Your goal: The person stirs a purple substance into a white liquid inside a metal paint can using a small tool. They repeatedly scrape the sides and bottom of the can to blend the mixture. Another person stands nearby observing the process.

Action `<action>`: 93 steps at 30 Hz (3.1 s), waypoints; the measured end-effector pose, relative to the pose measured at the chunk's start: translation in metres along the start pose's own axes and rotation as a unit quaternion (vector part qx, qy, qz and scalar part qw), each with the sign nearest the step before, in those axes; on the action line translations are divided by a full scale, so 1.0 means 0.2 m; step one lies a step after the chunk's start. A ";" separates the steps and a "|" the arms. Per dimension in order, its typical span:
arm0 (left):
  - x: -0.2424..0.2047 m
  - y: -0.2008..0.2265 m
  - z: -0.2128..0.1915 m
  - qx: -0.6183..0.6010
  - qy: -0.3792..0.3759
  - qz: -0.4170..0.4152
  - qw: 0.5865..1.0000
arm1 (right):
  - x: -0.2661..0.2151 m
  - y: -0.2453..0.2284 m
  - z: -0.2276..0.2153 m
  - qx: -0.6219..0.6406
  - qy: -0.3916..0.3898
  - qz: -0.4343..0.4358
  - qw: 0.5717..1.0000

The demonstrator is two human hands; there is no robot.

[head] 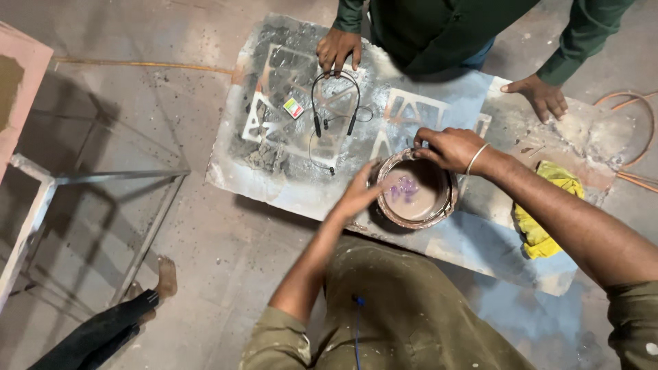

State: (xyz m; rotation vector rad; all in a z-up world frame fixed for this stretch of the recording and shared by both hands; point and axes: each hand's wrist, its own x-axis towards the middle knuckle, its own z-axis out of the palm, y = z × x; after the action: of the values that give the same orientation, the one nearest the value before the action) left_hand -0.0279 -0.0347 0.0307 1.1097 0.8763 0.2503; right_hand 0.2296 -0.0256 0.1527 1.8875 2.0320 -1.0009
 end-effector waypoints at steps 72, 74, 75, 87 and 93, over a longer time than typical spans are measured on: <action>0.28 -0.08 0.00 -0.053 -0.186 0.037 0.980 | 0.00 -0.13 0.07 -0.078 -0.041 -0.113 0.990; 0.16 -0.06 -0.04 -0.236 -0.145 -0.041 0.960 | -0.01 -0.14 0.06 -0.053 -0.031 -0.118 0.991; 0.11 -0.06 -0.03 -0.196 -0.105 -0.030 0.975 | -0.01 -0.13 0.06 -0.041 -0.025 -0.118 0.992; -0.18 -0.16 0.39 -0.082 0.136 0.119 0.980 | -0.02 -0.14 0.10 -0.111 -0.016 -0.117 0.987; -0.11 -0.08 0.26 0.030 0.088 0.078 0.993 | 0.01 -0.11 0.08 -0.107 -0.011 -0.136 0.985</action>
State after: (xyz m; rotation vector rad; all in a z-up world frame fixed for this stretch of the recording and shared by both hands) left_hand -0.0082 -0.0908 0.0364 1.2268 0.9580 0.4596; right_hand 0.2044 -0.0333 0.1474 1.5150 2.3236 -0.8157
